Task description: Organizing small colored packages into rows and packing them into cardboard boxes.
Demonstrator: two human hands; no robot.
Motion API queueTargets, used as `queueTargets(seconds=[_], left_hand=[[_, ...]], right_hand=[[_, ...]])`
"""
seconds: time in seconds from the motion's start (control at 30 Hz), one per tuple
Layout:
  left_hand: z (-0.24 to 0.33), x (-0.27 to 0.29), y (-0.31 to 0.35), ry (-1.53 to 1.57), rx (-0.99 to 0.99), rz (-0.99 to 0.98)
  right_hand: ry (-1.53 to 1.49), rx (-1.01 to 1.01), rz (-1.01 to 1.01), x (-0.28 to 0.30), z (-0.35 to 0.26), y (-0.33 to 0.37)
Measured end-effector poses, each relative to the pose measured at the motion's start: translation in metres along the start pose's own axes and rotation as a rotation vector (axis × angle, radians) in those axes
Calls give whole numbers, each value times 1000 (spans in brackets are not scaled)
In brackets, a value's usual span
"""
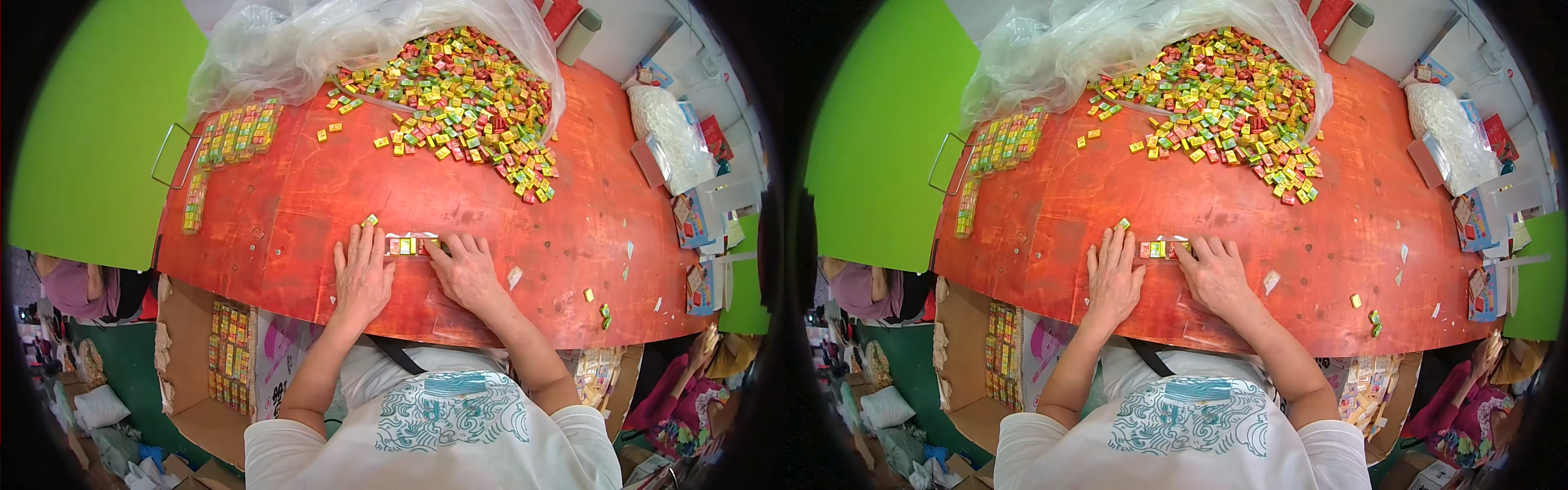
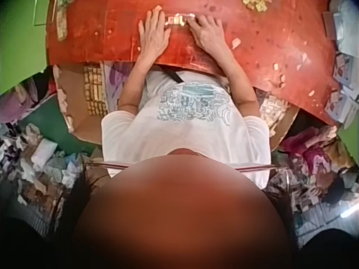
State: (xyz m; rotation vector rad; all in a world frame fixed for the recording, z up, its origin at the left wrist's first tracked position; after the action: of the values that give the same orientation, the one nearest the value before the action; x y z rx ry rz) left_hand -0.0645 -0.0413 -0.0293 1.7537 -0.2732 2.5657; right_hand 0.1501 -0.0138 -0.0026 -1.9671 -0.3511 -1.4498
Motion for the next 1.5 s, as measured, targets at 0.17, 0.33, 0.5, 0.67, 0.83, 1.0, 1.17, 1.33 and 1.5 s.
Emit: queueTargets(seconds=[0.17, 0.33, 0.5, 0.67, 0.83, 1.0, 1.17, 1.33, 1.5], left_hand=[[-14, 3, -7, 105, -15, 102], [-34, 26, -39, -95, -128, 58], [-47, 24, -54, -181, -263, 65], [-52, 29, -53, -81, -200, 109], [-22, 34, -36, 36, -249, 108], [-9, 27, -29, -10, -288, 57], [-7, 23, -25, 5, -271, 99], [-12, 9, -11, -31, -281, 219], [-10, 9, -10, -18, -266, 203]], right_hand=[[-31, 0, 10, 6, 2, -2], [-85, 21, 29, 7, -9, -22], [-50, 81, -13, -4, -1, -19], [-51, 65, 38, 1, 2, -12], [-47, 68, 48, -4, 3, -9], [-64, 62, 46, -5, 2, -8], [-52, 69, 60, -5, 3, -6], [-35, 103, 46, -1, 5, -5], [-6, 134, 10, -1, 4, -3]])
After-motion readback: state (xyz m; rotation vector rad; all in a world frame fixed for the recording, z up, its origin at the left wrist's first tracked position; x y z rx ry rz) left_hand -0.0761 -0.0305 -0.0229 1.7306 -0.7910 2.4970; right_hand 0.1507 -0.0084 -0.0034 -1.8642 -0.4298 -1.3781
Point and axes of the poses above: each hand's wrist, its own y-axis away from the middle knuckle, its own x-axis out of the back of the hand, z = x × y, the point moved 1 cm from there along -y, towards the middle knuckle, and after that the axes turned 3 degrees about x, right-handed, at the moved point
